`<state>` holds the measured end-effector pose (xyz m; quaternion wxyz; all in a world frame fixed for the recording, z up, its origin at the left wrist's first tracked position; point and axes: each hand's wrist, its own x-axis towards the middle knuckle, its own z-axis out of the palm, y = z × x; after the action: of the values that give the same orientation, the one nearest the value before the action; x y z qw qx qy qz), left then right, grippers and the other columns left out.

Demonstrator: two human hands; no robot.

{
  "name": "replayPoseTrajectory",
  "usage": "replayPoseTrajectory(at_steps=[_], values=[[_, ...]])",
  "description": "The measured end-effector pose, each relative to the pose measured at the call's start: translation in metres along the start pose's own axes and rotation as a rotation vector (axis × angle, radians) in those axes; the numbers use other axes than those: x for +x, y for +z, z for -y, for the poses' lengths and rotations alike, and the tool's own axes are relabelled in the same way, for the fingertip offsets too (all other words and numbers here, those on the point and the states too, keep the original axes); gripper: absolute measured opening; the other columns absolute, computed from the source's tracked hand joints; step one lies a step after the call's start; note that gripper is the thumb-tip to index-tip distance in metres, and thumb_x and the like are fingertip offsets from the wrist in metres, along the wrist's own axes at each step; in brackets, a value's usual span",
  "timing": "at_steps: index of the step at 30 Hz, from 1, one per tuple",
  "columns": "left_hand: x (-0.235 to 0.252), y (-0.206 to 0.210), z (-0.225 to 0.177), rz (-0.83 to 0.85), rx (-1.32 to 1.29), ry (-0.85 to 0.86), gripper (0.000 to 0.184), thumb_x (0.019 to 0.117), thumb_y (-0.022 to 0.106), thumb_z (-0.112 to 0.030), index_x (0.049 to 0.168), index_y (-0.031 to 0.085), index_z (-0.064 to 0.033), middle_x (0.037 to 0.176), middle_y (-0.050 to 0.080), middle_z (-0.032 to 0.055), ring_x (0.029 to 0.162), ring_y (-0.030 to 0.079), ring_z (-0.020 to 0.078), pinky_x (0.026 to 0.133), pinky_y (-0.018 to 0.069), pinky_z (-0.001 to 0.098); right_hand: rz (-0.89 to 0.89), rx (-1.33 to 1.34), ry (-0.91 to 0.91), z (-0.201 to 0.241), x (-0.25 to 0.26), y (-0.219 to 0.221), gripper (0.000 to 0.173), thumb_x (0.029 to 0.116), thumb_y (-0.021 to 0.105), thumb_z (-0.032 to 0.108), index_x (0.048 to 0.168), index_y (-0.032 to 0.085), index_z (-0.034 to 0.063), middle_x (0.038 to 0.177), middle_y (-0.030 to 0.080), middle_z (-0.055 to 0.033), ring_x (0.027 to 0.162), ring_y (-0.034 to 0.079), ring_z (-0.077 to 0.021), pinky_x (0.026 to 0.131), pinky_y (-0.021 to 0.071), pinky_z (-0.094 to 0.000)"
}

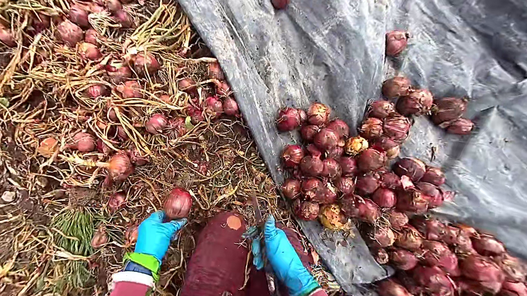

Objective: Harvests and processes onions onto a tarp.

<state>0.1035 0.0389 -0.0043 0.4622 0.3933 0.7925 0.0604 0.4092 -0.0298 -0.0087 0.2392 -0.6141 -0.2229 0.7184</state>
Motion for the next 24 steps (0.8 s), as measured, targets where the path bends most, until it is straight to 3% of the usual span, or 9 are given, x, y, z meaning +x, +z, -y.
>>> replayPoseTrajectory(at_steps=[4,6,8,13,14,16,18,20,24], values=[[-0.04,-0.034,-0.073,0.132,0.288,0.421,0.047,0.0723,0.094,-0.041,0.108,0.077,-0.0168,0.099,0.078,0.0022,0.095,0.074,0.0181,0.091,0.0605,0.0507,0.234,-0.07,-0.081,0.026,-0.011,0.026,0.087,0.0963,0.021,0.08,0.11,0.068,0.007,0.065,0.062,-0.0052,0.051,0.06,-0.0177,0.051,0.0559,-0.0342],[-0.067,-0.039,-0.098,0.247,0.443,0.559,0.063,0.0665,0.09,-0.063,0.109,0.076,-0.0197,0.099,0.077,-0.0008,0.096,0.073,0.0165,0.091,0.0597,0.0507,0.264,-0.043,-0.232,0.046,-0.029,0.036,0.081,0.0906,0.037,0.084,0.097,0.065,0.0081,0.064,0.062,-0.0031,0.051,0.061,-0.0163,0.051,0.0559,-0.0328],[-0.093,-0.041,-0.102,0.365,0.428,0.668,0.063,0.0701,0.085,-0.068,0.107,0.076,-0.0176,0.094,0.077,-0.0011,0.09,0.074,0.0142,0.086,0.0613,0.0475,0.194,-0.014,-0.368,0.059,-0.052,0.039,0.081,0.0834,0.046,0.088,0.083,0.064,0.0094,0.061,0.062,-0.0028,0.05,0.061,-0.0155,0.05,0.055,-0.0317],[-0.14,-0.054,-0.101,0.726,0.368,0.725,0.063,0.0841,0.063,-0.076,0.095,0.074,-0.0146,0.076,0.069,-0.0044,0.066,0.063,0.0051,0.064,0.0551,0.0317,-0.01,-0.288,-0.665,0.056,-0.106,0.034,0.081,0.0961,0.024,0.08,0.078,0.063,0.0118,0.06,0.059,-0.0004,0.051,0.058,-0.0129,0.05,0.0528,-0.033],[-0.143,-0.057,-0.099,0.713,0.424,0.723,0.063,0.0847,0.062,-0.076,0.093,0.074,-0.0143,0.074,0.067,-0.0037,0.063,0.061,0.0064,0.061,0.0533,0.0321,-0.061,-0.409,-0.655,0.053,-0.112,0.031,0.081,0.0987,0.02,0.077,0.078,0.064,0.0125,0.06,0.059,-0.0012,0.053,0.059,-0.015,0.051,0.0528,-0.0372],[-0.151,-0.063,-0.102,0.468,0.703,0.679,0.062,0.0812,0.071,-0.075,0.094,0.074,-0.014,0.079,0.071,0.003,0.075,0.069,0.0185,0.073,0.0587,0.0461,-0.087,-0.573,-0.517,0.046,-0.125,0.023,0.077,0.1019,0.021,0.071,0.079,0.068,0.014,0.064,0.06,-0.003,0.058,0.06,-0.0186,0.057,0.0518,-0.0448],[-0.155,-0.062,-0.103,0.139,0.848,0.609,0.07,0.0762,0.069,-0.083,0.099,0.074,-0.0161,0.085,0.073,0.0077,0.086,0.072,0.0281,0.079,0.0581,0.0586,-0.065,-0.41,-0.457,0.027,-0.139,0.019,0.076,0.1044,0.023,0.066,0.085,0.071,0.01,0.06,0.058,-0.0045,0.05,0.056,-0.0174,0.05,0.05,-0.0389],[-0.162,-0.054,-0.101,-0.005,0.67,0.656,0.066,0.0804,0.07,-0.078,0.099,0.074,-0.0142,0.083,0.072,0.0095,0.082,0.072,0.0304,0.076,0.0575,0.0614,-0.063,-0.246,-0.409,0.008,-0.147,0.013,0.08,0.1046,0.019,0.067,0.094,0.071,0.0069,0.059,0.057,-0.0058,0.046,0.054,-0.0175,0.047,0.0507,-0.0361],[-0.225,-0.002,-0.12,0.256,0.971,0.765,0.047,0.0982,0.058,-0.058,0.102,0.072,-0.0136,0.09,0.072,0.0091,0.091,0.071,0.0298,0.083,0.057,0.0579,0.083,-0.418,-0.403,-0.014,-0.155,0.001,0.085,0.0978,0.019,0.078,0.095,0.069,0.0088,0.063,0.06,-0.0034,0.051,0.059,-0.0166,0.052,0.053,-0.036]])
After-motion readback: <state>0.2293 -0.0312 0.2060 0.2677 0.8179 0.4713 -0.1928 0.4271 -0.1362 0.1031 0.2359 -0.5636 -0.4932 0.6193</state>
